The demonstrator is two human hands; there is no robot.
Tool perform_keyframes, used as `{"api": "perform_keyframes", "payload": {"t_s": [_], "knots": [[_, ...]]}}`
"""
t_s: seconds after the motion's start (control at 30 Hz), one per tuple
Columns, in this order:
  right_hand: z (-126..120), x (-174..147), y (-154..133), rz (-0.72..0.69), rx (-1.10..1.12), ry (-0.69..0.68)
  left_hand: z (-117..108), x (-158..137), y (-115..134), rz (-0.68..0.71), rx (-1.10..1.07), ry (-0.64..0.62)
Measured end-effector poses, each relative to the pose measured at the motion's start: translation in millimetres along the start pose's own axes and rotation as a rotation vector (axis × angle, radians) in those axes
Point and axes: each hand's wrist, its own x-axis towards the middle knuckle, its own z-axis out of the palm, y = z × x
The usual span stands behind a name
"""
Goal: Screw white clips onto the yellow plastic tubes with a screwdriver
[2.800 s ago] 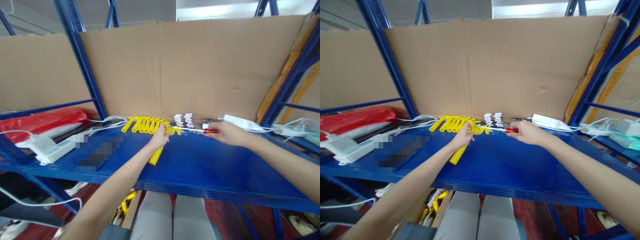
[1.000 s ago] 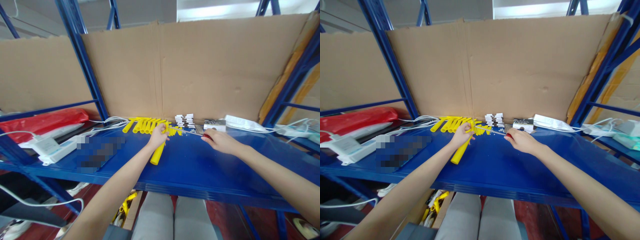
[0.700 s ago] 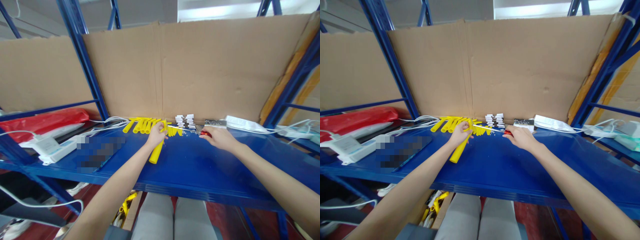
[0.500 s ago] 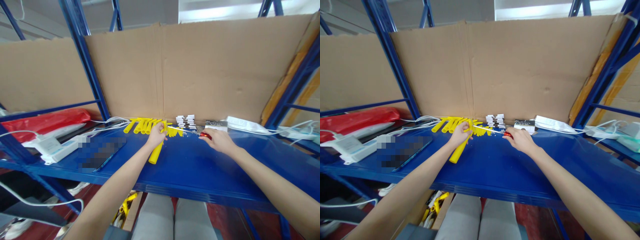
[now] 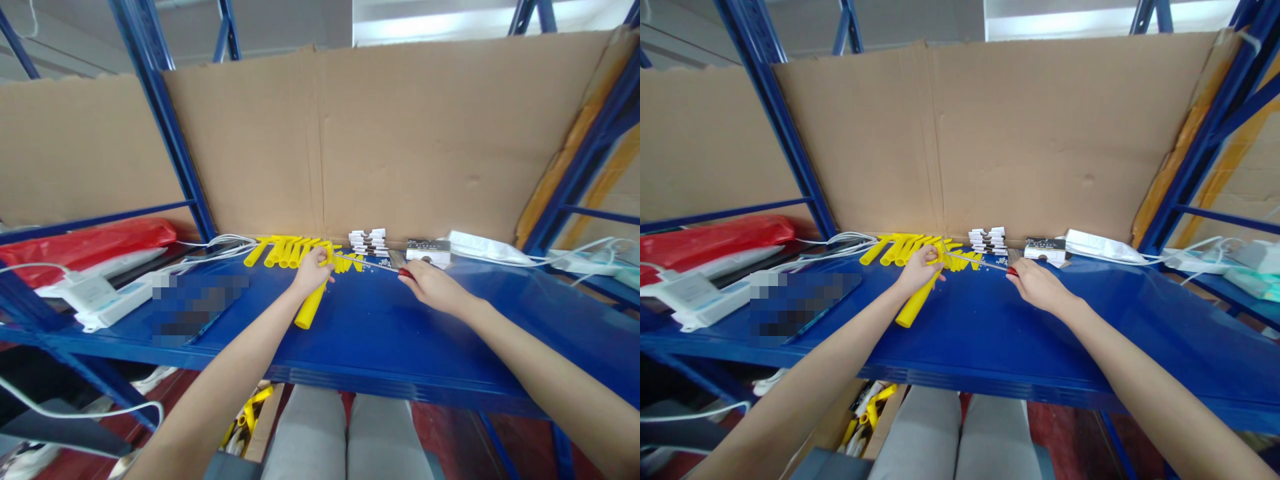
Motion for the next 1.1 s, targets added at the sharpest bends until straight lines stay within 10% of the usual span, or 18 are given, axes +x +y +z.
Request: {"api": "perform_keyframes", "payload": {"t_s": [0.57, 1.1], "knots": [[-11.6, -7.4, 9.7, -0.099, -0.245, 0.186, 0.1, -4.3, 2.0, -0.029, 0.040, -0.041], [-5.3, -3.6, -4.6, 0.038, -0.042, -0.004, 1.5, 0.7, -1.6, -0.066, -0.034, -0.028]]}}
